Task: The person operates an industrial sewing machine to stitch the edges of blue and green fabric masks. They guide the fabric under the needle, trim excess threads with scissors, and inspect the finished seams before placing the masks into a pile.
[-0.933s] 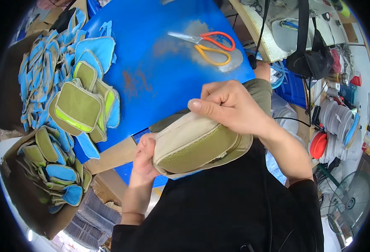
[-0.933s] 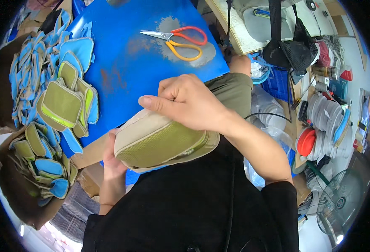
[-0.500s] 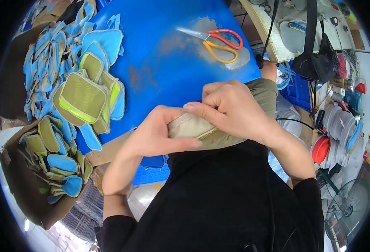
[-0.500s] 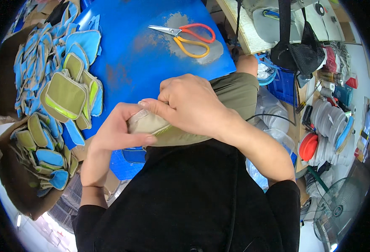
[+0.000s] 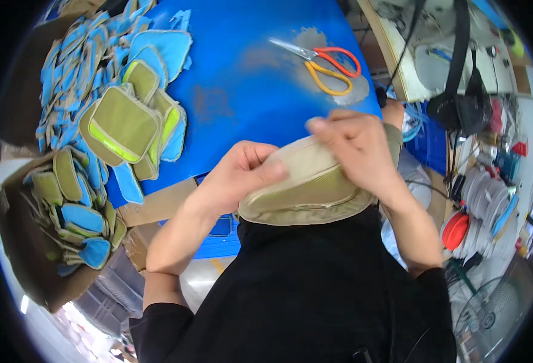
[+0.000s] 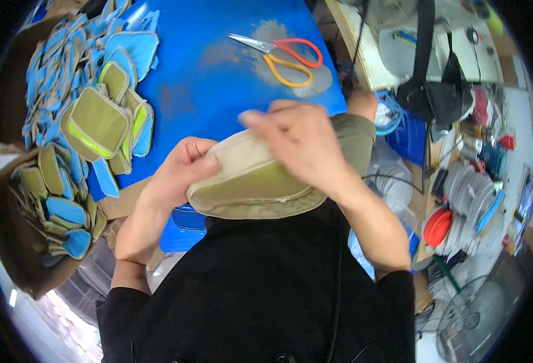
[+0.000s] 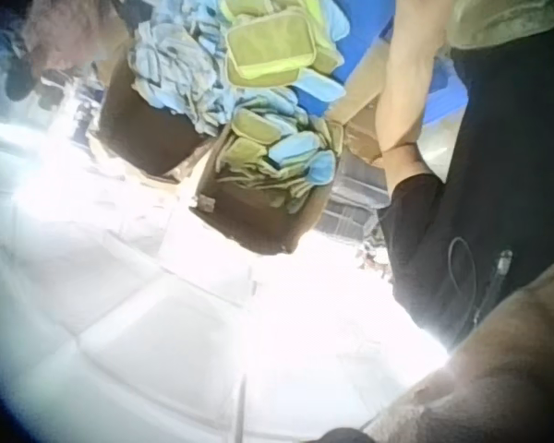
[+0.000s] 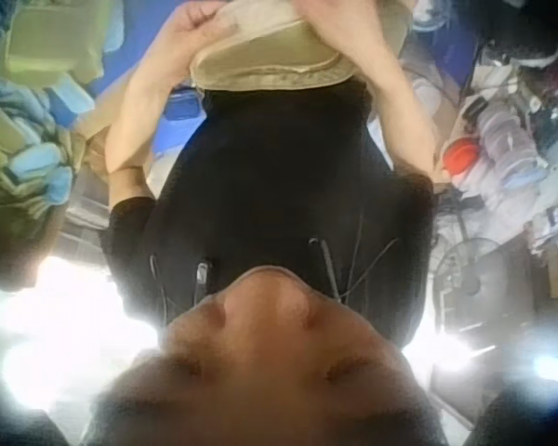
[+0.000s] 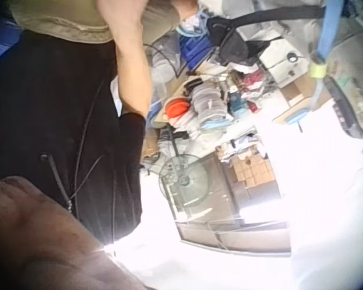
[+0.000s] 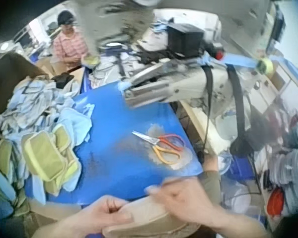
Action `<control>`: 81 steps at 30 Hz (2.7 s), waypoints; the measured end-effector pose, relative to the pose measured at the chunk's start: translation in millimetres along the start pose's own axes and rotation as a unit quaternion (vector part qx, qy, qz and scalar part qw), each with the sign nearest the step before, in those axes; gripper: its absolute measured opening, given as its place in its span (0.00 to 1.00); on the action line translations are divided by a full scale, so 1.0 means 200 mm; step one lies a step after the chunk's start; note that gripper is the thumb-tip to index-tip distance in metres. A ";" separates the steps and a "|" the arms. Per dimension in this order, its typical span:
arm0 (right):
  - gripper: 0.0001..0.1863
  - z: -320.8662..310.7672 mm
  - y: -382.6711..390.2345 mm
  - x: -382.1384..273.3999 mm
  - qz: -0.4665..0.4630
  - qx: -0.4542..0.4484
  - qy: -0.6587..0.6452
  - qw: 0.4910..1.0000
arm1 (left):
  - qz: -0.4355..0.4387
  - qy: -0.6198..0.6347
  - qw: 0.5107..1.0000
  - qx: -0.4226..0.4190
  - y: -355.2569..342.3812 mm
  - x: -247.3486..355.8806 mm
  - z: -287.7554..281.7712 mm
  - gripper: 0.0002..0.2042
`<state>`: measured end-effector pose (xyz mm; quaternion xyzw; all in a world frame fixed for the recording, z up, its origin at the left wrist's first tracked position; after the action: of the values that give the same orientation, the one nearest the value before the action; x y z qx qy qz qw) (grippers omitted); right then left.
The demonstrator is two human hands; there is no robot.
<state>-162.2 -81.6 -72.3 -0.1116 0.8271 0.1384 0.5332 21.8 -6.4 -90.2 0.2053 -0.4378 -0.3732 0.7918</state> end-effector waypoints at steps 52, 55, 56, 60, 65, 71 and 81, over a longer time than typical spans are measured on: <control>0.31 -0.11 0.12 0.12 0.197 0.223 -0.564 0.770 | 0.319 -0.065 0.925 0.195 -0.02 -0.01 -0.22 0.20; 0.28 -0.14 0.15 0.16 0.186 0.183 -0.602 0.754 | 0.291 0.018 0.943 0.160 0.00 -0.01 -0.17 0.18; 0.28 -0.14 0.16 0.16 0.188 0.176 -0.608 0.751 | 0.281 0.034 0.947 0.151 0.00 -0.02 -0.17 0.18; 0.27 -0.17 0.17 0.12 0.160 0.152 -0.619 0.753 | 0.322 0.012 0.939 0.123 0.01 0.01 -0.13 0.19; 0.29 -0.19 0.23 0.03 0.117 0.153 -0.609 0.769 | 0.345 -0.008 0.934 0.092 0.03 0.04 -0.14 0.20; 0.30 -0.18 0.26 -0.05 0.090 0.137 -0.610 0.775 | 0.356 0.001 0.931 0.084 0.04 0.07 -0.15 0.19; 0.30 -0.15 0.15 0.06 0.153 0.064 -0.469 0.868 | 0.402 -0.161 0.874 0.220 0.07 0.13 -0.21 0.17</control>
<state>-202.9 -64.8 -68.1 0.1286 0.4935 0.2005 0.8365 72.2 -16.7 -90.1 0.1171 -0.6747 0.0552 0.7267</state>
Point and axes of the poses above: each hand's wrist, its own y-axis away from the middle knuckle, its own z-axis out of the palm, x = y × z, the point moved 6 cm from there along -y, towards the middle knuckle, and after that the axes turned 8 degrees about x, right-handed, at the moved point
